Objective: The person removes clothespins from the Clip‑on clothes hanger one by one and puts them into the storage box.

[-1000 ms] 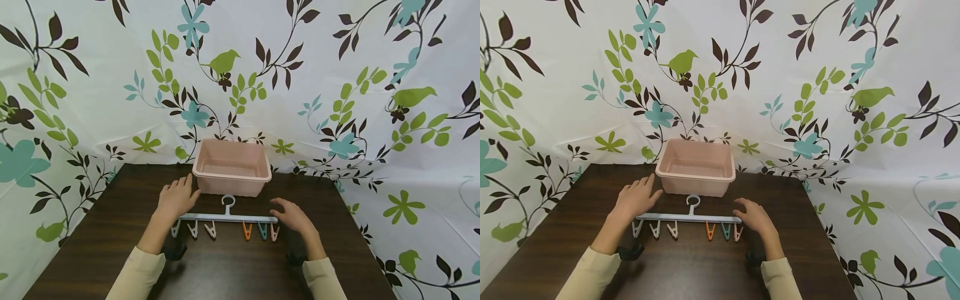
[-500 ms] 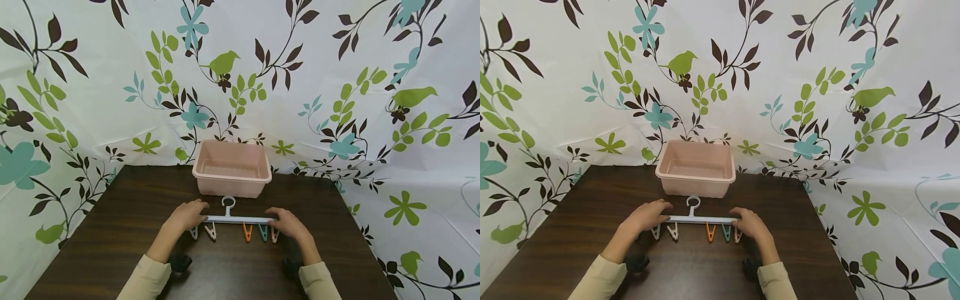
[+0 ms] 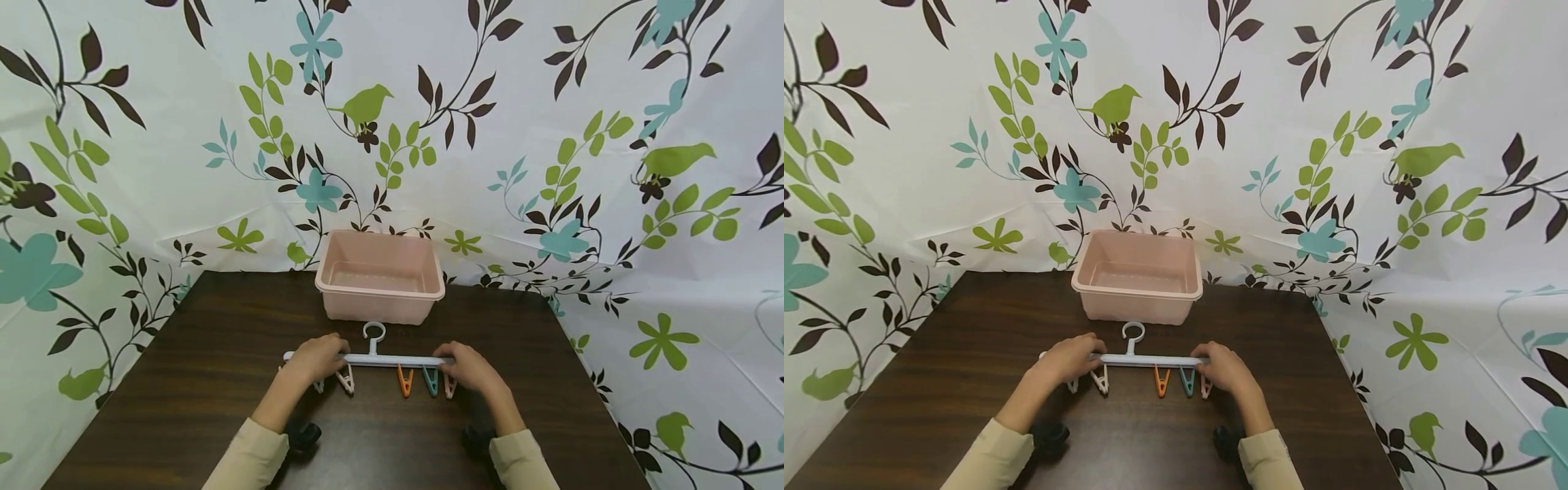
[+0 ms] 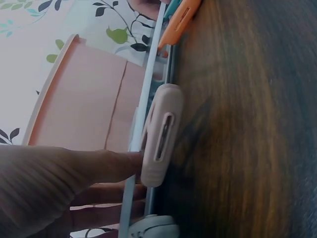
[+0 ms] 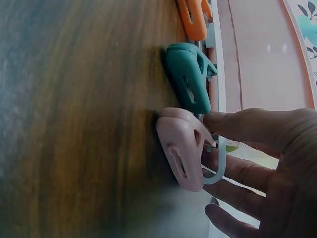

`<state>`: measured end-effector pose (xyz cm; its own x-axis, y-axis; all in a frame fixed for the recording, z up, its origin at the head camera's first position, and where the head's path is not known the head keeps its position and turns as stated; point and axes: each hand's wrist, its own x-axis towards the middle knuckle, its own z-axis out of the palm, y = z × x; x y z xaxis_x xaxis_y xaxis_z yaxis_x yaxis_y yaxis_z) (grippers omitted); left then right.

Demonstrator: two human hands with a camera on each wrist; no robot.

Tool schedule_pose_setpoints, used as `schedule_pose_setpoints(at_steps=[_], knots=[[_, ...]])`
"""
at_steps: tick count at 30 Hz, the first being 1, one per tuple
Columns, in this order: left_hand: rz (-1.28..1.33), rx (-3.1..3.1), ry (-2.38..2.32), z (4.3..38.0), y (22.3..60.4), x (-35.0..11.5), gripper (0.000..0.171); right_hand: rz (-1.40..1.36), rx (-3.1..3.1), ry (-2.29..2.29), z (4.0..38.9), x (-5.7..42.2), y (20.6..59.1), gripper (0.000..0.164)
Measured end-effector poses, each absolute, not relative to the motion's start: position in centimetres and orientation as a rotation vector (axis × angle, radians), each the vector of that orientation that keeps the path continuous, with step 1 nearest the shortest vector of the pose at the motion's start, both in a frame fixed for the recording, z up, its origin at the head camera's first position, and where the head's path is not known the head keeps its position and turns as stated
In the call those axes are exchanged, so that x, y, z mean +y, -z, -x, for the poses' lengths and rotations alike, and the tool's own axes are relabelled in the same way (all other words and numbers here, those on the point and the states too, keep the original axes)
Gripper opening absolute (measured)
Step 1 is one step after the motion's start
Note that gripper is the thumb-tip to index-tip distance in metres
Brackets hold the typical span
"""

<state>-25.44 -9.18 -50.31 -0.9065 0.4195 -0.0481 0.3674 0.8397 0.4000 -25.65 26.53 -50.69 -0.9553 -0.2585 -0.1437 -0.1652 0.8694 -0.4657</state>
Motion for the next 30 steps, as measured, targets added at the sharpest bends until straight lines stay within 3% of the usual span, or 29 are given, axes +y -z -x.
schedule_pose_setpoints(at_steps=[13, 30], knots=[[-0.664, 2.917, -0.584, 25.45, 50.63, -8.63, 0.014, 0.371, 2.811, 0.710, 25.61, 26.69, 51.12, 0.027], [-0.639, 2.887, -0.585, 25.70, 50.84, -8.80, 0.011, 0.356, 2.622, 0.924, 25.33, 27.07, 50.79, 0.025]])
